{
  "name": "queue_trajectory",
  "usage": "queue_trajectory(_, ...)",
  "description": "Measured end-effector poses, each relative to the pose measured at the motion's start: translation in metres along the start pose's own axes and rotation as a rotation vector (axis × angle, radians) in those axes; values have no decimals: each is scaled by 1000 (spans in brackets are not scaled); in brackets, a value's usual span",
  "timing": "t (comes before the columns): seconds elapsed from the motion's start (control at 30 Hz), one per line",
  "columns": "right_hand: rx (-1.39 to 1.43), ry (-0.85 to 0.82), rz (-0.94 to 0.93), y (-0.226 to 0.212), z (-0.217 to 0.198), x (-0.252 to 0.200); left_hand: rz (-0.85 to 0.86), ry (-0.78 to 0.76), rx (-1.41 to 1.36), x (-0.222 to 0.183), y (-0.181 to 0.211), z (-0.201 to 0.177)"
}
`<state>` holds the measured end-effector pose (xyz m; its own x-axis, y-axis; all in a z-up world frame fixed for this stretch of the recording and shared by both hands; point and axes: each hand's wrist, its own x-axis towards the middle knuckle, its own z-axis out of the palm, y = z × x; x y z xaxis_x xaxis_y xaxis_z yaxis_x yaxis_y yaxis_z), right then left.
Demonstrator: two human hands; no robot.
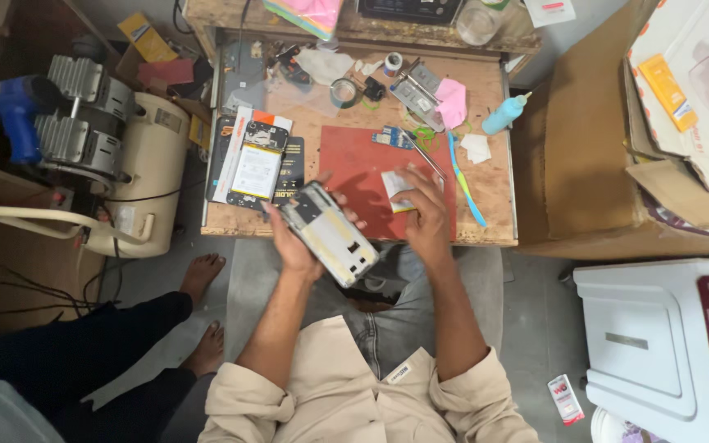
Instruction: The person disassembles a mobile phone using a screwdriver and a blue prying tool, removing internal components from the frame while seated at a workbench.
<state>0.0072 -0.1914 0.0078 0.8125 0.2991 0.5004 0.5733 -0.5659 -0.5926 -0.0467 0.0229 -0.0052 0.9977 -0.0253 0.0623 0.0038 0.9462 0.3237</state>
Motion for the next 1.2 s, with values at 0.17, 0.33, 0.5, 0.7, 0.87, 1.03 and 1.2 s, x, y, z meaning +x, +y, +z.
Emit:
queue_trajectory(0.17, 74, -367, 1, 18, -20, 9, -71, -73, 13, -6, -4, 1)
queue_trajectory(0.33, -130, 38, 290, 31, -35, 1, -99, -141, 12, -5, -2, 2)
queue_trajectory(0.5, -289, 108, 481, 42, -32, -4, -129, -150, 55, -6, -7, 6)
queue_trajectory(0.7, -416, 160, 395, 47, -27, -7, -146, -201, 98, -8, -6, 13)
queue_trajectory(0.87, -446, 172, 481, 42, -25, -4, -125, -235, 181, -8, -4, 17)
queue_trajectory(1.03, -398, 158, 567, 42, -28, -3, -130, -229, 317, -10, -5, 14)
queue_trajectory(1.2, -403, 169, 497, 46, -25, -6, -35, -211, 701, -7, 0, 29)
